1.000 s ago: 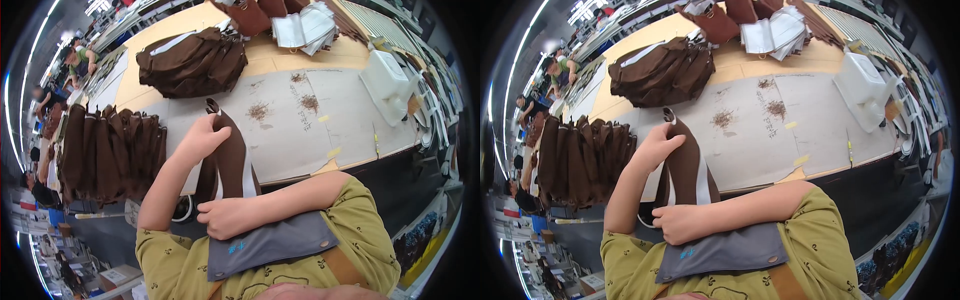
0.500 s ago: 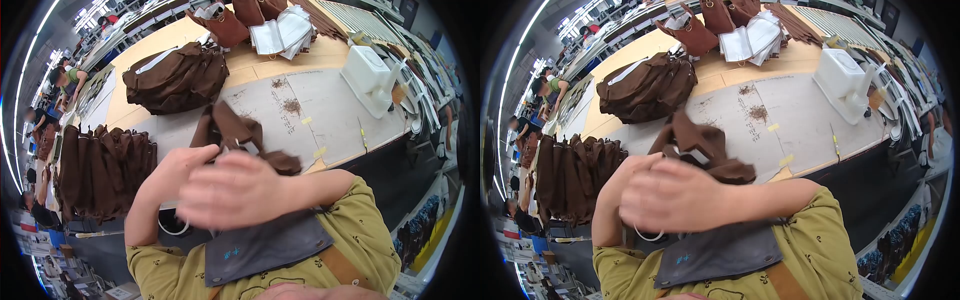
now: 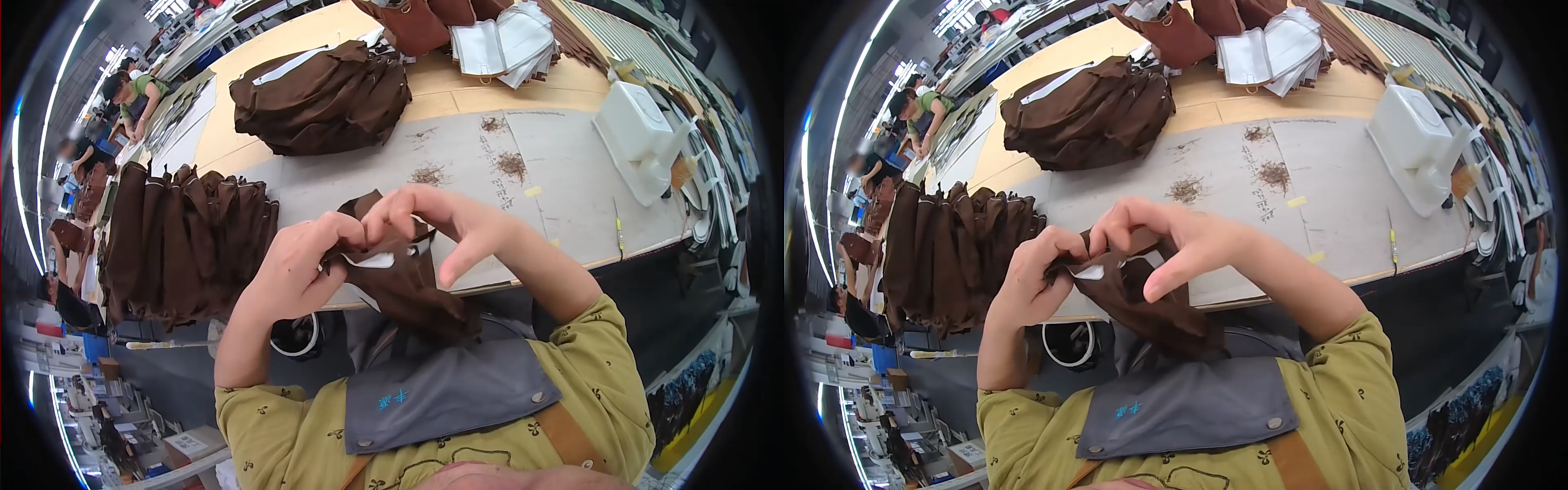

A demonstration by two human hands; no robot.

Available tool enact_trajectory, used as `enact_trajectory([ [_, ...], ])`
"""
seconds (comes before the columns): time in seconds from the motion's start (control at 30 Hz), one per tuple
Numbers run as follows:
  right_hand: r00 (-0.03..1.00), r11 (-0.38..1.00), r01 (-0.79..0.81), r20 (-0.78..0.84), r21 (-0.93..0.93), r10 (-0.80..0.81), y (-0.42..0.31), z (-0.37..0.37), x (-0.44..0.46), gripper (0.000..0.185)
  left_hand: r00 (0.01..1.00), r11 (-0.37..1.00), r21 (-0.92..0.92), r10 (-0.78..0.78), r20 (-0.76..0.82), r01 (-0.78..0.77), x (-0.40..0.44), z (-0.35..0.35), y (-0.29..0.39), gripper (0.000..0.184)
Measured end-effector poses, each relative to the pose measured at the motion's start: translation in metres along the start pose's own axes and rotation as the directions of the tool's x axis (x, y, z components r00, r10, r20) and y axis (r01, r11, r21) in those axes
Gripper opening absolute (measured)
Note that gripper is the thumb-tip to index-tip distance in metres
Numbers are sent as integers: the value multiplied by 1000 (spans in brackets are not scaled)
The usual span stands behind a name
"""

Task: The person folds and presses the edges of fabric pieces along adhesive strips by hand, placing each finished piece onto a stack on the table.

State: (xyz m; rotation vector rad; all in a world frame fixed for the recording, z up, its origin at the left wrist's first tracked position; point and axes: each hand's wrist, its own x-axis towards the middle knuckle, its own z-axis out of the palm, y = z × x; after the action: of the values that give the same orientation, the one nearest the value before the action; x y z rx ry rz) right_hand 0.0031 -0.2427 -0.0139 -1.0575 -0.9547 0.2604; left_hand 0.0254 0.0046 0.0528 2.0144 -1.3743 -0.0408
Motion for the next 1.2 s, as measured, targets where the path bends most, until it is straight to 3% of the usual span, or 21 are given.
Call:
enact_trajectory([
  [0.07, 999, 999, -44, 3, 5, 44, -1, -3, -1, 49, 1000, 999, -27, -25, -8, 25, -3, 0, -2, 36],
  [0.13, 961, 960, -276, -30, -36, 275, -4, -2, 0, 46, 997, 994, -90, -70, -26, 67, -7, -1, -3, 38],
  [0.27, 927, 923, -374, -68, -95, 369, -1, -6, 0, 41, 996, 983, -160, -92, -5, 90, -16, -6, -9, 42],
  [0.33, 955, 853, -295, -140, -431, 260, -9, -6, 0, 23, 972, 919, -316, -228, 61, 236, -23, -11, -10, 43],
  [0.37, 981, 770, -192, -144, -609, 130, -14, -4, 3, 15, 971, 918, -315, -232, 60, 239, -23, -17, -8, 43],
  [0.43, 983, 740, -177, -150, -649, 104, -18, -1, 6, 16, 905, 938, 22, -341, 253, 347, -20, -27, -3, 42],
  [0.47, 985, 706, -165, -156, -689, 77, -21, 2, 6, 18, 905, 937, 20, -341, 255, 348, -20, -26, -3, 42],
  [0.53, 981, 662, -192, -164, -724, 106, -26, 9, 11, 19, 995, 992, 110, -63, 77, 55, -18, -19, 0, 42],
  [0.57, 976, 616, -216, -171, -758, 132, -27, 12, 12, 21, 998, 985, 166, -58, 35, 52, -13, -15, 12, 38],
  [0.6, 976, 615, -216, -169, -759, 134, -28, 16, 12, 21, 998, 985, 164, -59, 32, 53, -12, -7, 16, 38],
  [0.67, 979, 586, -206, -163, -784, 125, -29, 22, 12, 20, 977, 976, 31, -215, -15, 215, -10, 10, 20, 37],
  [0.7, 988, 531, -155, -139, -833, 71, -25, 20, 11, 21, 968, 973, -25, -232, -98, 231, -9, 18, 20, 30],
  [0.73, 988, 531, -156, -138, -833, 72, -27, 20, 10, 21, 967, 973, -26, -233, -99, 231, -9, 17, 20, 30],
  [0.8, 980, 399, -198, -195, -895, 50, -32, 24, 7, 23, 956, 965, 3, -260, -134, 263, -9, 17, 19, 22],
  [0.93, 974, 391, -215, -228, -895, 14, -30, 33, 4, 22, 924, 954, -57, -299, -237, 294, -12, 28, 18, 18],
  [1.0, 942, 363, -202, -282, -910, -181, -21, 35, 3, 21, 909, 947, -85, -322, -265, 310, -15, 35, 14, 17],
  [1.17, 946, 370, -177, -261, -912, -190, -17, 35, -1, 17, 874, 924, -191, -378, -305, 332, -20, 43, 9, 16],
  [1.2, 954, 381, -154, -238, -911, -182, -17, 34, -3, 15, 886, 900, -283, -399, -236, 331, -23, 39, 6, 15],
])
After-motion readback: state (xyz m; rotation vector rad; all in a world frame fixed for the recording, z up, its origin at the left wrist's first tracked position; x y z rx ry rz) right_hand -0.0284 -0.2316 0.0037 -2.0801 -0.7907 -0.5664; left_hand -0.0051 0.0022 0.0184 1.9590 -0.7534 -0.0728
